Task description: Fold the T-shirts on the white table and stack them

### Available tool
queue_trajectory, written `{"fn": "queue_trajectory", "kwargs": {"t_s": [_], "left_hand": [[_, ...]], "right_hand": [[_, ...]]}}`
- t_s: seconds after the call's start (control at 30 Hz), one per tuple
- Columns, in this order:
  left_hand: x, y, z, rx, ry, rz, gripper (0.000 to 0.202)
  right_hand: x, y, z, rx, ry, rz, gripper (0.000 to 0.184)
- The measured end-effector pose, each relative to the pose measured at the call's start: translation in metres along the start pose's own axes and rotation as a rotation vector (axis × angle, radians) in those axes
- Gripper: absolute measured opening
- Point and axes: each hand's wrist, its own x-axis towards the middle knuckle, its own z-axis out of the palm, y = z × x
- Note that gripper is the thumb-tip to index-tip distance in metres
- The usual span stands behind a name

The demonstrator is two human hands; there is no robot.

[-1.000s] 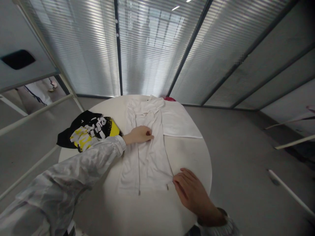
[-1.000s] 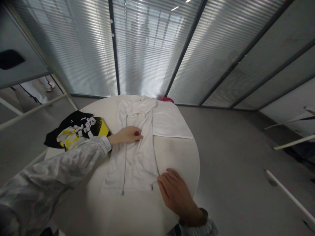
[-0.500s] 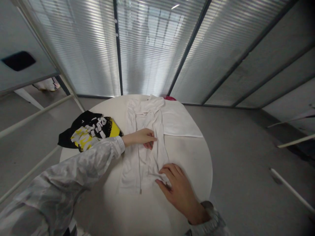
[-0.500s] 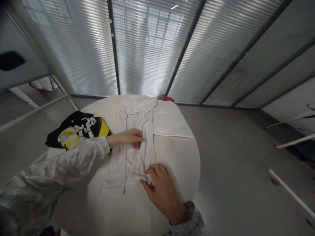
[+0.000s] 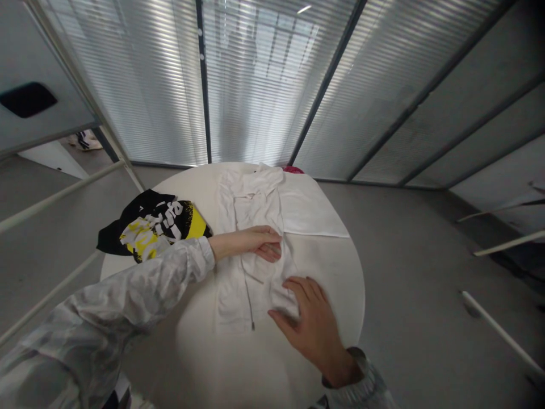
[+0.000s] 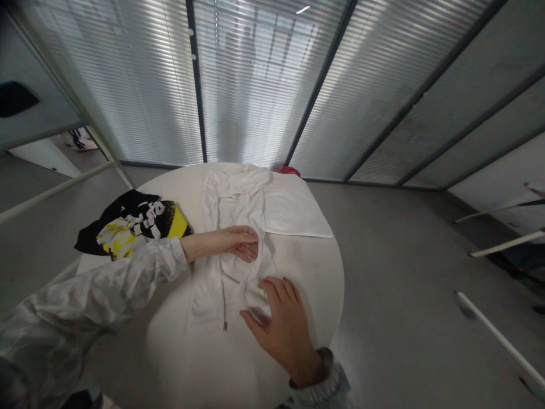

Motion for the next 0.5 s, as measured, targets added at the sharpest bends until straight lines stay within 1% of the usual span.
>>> {"fn": "queue_trajectory", "kwargs": {"t_s": [0.03,0.07,0.13,0.17,0.2,0.27,0.3,0.37,0.43,0.5], "left_hand": [[-0.004,-0.001,0.000,-0.033,-0.022,0.013,0.061],[-0.008,-0.001,0.000,-0.063,-0.042,0.025,0.062],[-0.016,-0.002,-0.004,-0.102,-0.080,0.037,0.062],[-0.019,-0.004,-0.006,-0.107,-0.095,0.047,0.061],[-0.020,-0.005,-0.009,-0.096,-0.104,0.066,0.060],[-0.021,-0.010,-0.014,0.001,-0.105,0.124,0.054],[-0.021,-0.013,-0.016,0.092,-0.094,0.169,0.049],[-0.021,-0.018,-0.019,0.370,-0.057,0.287,0.036],[-0.023,-0.021,-0.018,0.716,-0.030,0.410,0.025],[-0.028,-0.022,-0.014,1.009,-0.035,0.516,0.019]], "right_hand": [[0.001,-0.002,0.003,-0.008,-0.020,-0.002,0.043],[0.001,-0.004,0.005,-0.005,-0.036,0.003,0.039],[0.002,-0.004,0.009,0.033,-0.043,0.022,0.022],[0.001,-0.004,0.010,0.065,-0.031,0.034,0.018],[0.001,-0.002,0.011,0.105,-0.005,0.049,0.018],[0.000,0.003,0.009,0.210,0.079,0.101,0.018],[-0.002,0.007,0.007,0.276,0.129,0.142,0.017],[-0.004,0.016,0.004,0.427,0.222,0.264,0.015],[-0.007,0.027,0.002,0.581,0.323,0.404,0.019],[-0.011,0.041,0.001,0.697,0.438,0.530,0.026]]}}
